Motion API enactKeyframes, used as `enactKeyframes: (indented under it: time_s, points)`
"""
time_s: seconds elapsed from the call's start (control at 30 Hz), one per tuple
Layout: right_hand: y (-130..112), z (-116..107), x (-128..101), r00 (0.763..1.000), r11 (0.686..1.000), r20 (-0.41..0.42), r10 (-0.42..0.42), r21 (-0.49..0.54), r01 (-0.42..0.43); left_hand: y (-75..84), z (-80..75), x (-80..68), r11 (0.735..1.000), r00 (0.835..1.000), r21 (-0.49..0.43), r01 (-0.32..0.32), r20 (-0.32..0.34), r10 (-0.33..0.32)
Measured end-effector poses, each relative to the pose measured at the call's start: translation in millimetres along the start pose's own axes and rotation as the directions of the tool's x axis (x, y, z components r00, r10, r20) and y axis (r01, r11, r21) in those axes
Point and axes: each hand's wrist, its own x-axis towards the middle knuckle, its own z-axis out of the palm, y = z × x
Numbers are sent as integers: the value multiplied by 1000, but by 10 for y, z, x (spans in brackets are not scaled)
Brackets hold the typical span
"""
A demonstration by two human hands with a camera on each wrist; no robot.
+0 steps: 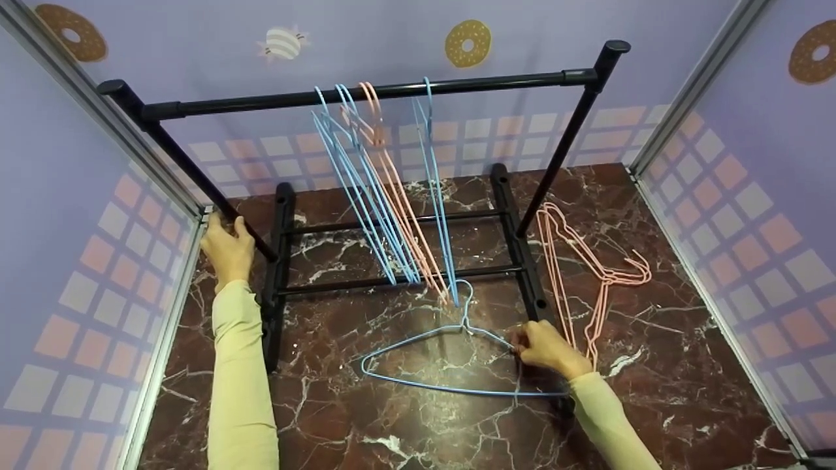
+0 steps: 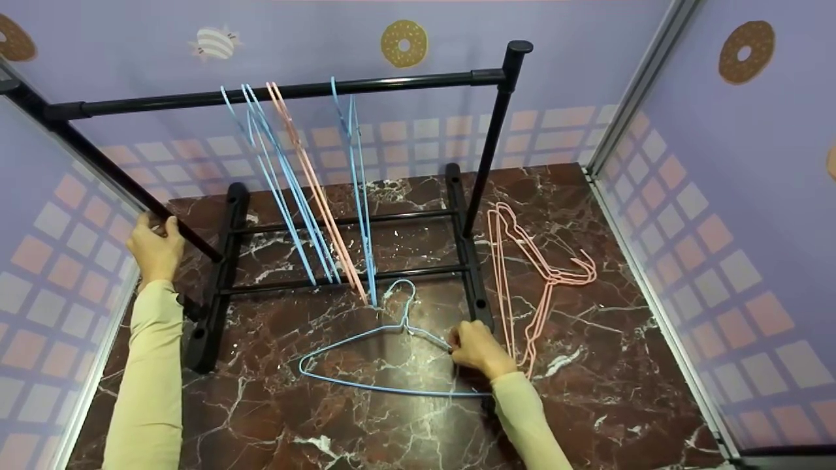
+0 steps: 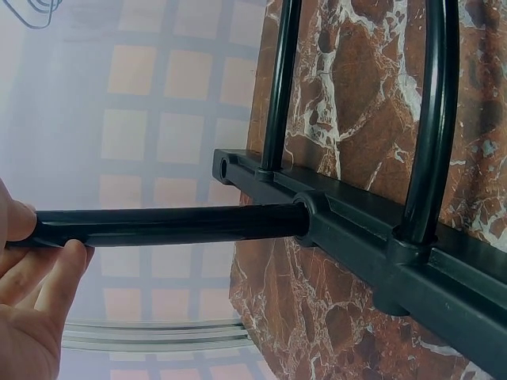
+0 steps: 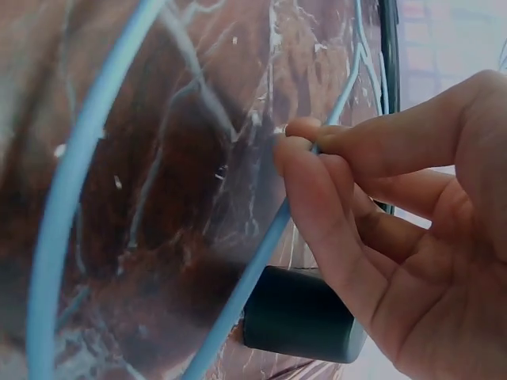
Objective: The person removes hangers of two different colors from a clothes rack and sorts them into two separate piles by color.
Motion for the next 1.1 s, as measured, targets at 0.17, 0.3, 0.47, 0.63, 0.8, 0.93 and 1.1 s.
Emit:
enactKeyframes:
  time_s: [0.17,0.3,0.47,0.63,0.8,0.93,1.1]
  points:
    - [-11,94,-11,993,996,-103,-60,-76,52,8,-3,-2,1000,1000,1,12,6,-12]
    - [-19,148,-14,987,992,-145,-69,-114,52,18,-14,-11,1000,1000,-1,26,18,-26]
    - [-8,175,-23,986,995,-160,-46,-94,31,31,-15,-16,999,999,-6,31,26,-31]
    - [24,201,-48,985,997,-164,-63,-57,54,39,-8,-10,1000,999,-7,30,25,-29]
    - [30,192,-54,986,997,-150,-67,-32,63,45,-10,-8,999,999,-7,33,27,-33]
    - [-12,130,-17,983,997,-167,-69,-44,63,45,-12,-11,999,999,-8,41,32,-40]
    - [-111,2,93,959,996,-270,-83,-43,74,30,-7,-12,999,998,-6,46,40,-45]
